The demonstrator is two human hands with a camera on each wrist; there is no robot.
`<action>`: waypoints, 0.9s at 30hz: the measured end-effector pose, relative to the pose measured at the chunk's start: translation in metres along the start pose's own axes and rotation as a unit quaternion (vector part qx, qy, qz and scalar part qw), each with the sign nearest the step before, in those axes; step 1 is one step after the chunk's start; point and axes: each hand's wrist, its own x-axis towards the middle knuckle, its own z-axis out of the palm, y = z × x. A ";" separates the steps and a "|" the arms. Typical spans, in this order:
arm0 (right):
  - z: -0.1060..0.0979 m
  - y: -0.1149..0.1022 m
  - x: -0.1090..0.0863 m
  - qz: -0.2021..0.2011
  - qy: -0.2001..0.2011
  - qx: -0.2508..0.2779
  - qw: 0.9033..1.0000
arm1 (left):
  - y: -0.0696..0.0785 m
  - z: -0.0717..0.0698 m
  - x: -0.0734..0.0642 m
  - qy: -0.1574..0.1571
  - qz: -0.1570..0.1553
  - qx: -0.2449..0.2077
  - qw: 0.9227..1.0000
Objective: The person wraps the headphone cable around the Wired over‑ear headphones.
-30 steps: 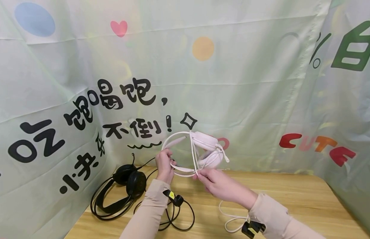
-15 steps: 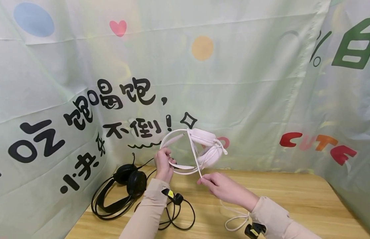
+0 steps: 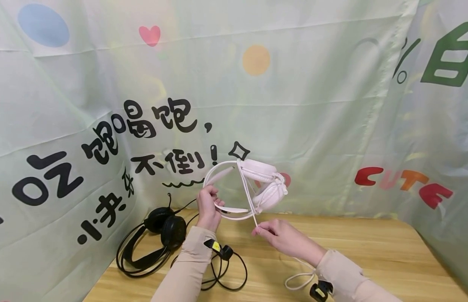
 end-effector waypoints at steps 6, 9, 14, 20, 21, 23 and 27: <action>-0.001 0.014 0.002 0.012 0.008 -0.001 1.000 | 0.000 0.000 -0.002 -0.015 -0.015 -0.005 1.000; -0.002 0.019 0.004 0.009 0.007 -0.004 1.000 | 0.000 0.001 -0.002 -0.025 -0.022 -0.010 0.999; -0.002 0.023 0.005 0.004 0.000 0.015 1.000 | 0.000 0.002 -0.004 -0.040 -0.035 -0.014 0.999; 0.001 0.025 0.005 -0.003 -0.004 0.027 1.000 | 0.000 0.001 -0.006 -0.053 -0.044 -0.012 0.998; 0.001 0.026 0.005 -0.006 -0.004 0.027 1.000 | 0.001 0.001 -0.006 -0.057 -0.044 -0.010 0.997; 0.000 0.027 0.005 -0.009 -0.007 0.034 0.999 | 0.002 0.000 -0.006 -0.063 -0.049 -0.012 0.997; -0.003 0.030 0.004 -0.009 -0.018 0.051 0.999 | 0.004 -0.004 -0.005 -0.083 -0.058 -0.015 0.995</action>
